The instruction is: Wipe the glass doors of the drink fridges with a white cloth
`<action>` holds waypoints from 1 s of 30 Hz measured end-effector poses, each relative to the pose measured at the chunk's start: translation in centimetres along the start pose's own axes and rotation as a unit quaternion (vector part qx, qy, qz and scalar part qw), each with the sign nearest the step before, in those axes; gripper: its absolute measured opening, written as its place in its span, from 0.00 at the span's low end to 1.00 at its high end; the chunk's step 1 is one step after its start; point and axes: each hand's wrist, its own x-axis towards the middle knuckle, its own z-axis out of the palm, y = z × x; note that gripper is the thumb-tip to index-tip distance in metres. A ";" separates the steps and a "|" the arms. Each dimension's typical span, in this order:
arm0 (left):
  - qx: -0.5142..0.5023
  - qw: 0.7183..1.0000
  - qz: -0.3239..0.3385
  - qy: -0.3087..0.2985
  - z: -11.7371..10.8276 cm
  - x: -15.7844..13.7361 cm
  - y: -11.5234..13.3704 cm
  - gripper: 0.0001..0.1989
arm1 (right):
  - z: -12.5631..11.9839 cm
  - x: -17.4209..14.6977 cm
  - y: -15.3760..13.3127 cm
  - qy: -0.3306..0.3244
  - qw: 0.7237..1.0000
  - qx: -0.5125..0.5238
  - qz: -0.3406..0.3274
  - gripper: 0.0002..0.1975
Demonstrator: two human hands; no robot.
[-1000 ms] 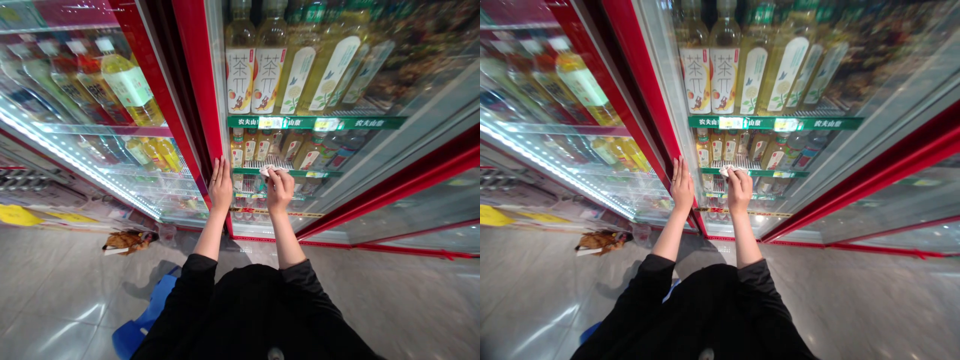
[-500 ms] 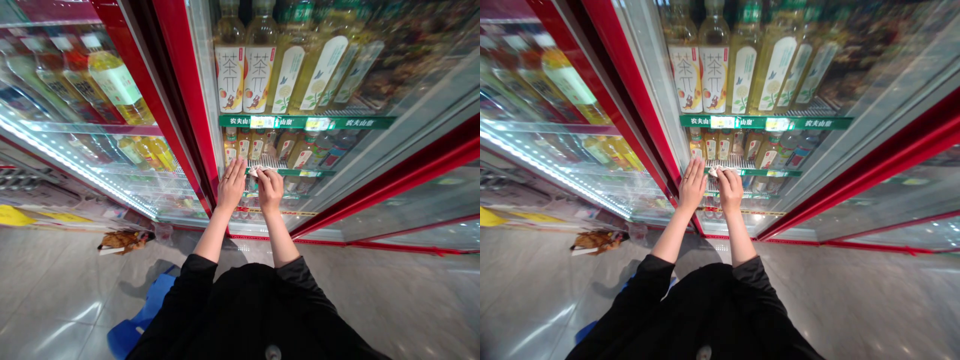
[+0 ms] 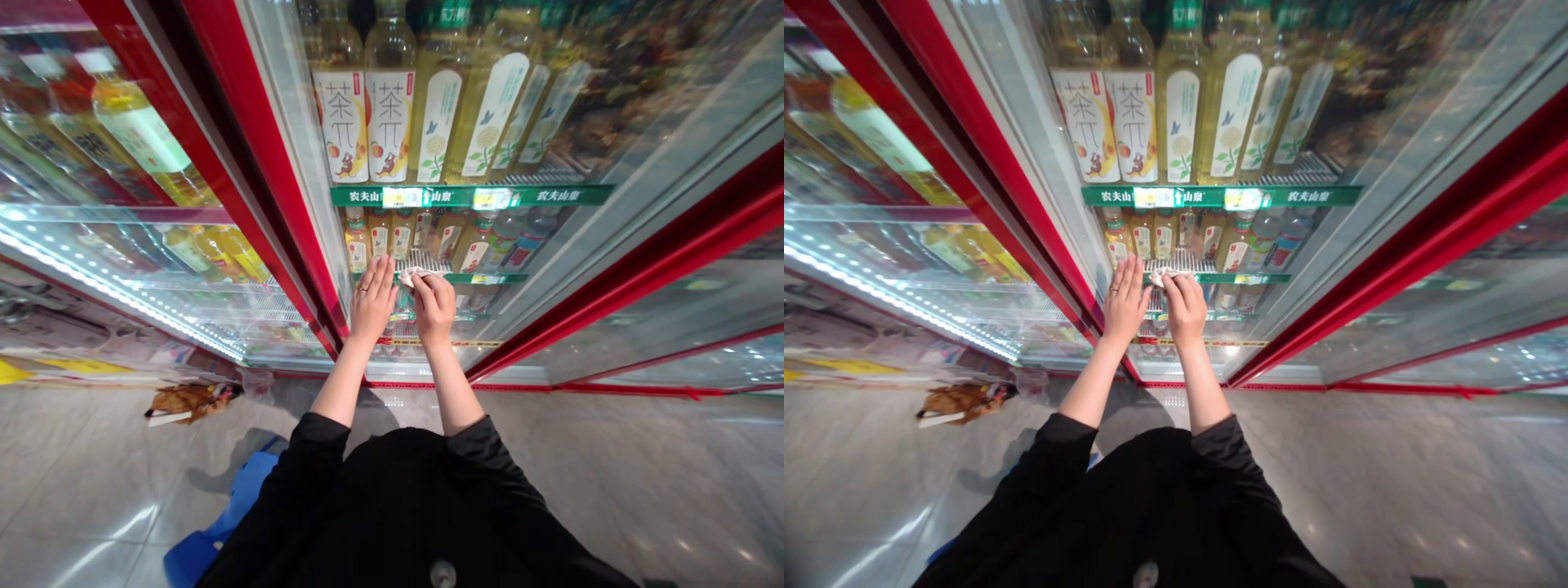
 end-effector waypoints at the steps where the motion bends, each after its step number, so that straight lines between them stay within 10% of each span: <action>1: 0.002 1.000 -0.006 0.000 0.1 0.0 0.0 0.34 | -0.4 -0.1 0.6 0.008 1.000 -0.005 0.008 0.18; 8: -0.002 0.999 -0.037 0.001 0.1 0.2 0.8 0.29 | -0.8 2.2 2.1 0.110 0.989 -0.032 0.089 0.17; 30: -0.023 0.999 0.010 0.029 0.9 1.4 4.8 0.38 | -1.7 2.4 2.8 0.043 0.998 0.036 0.028 0.14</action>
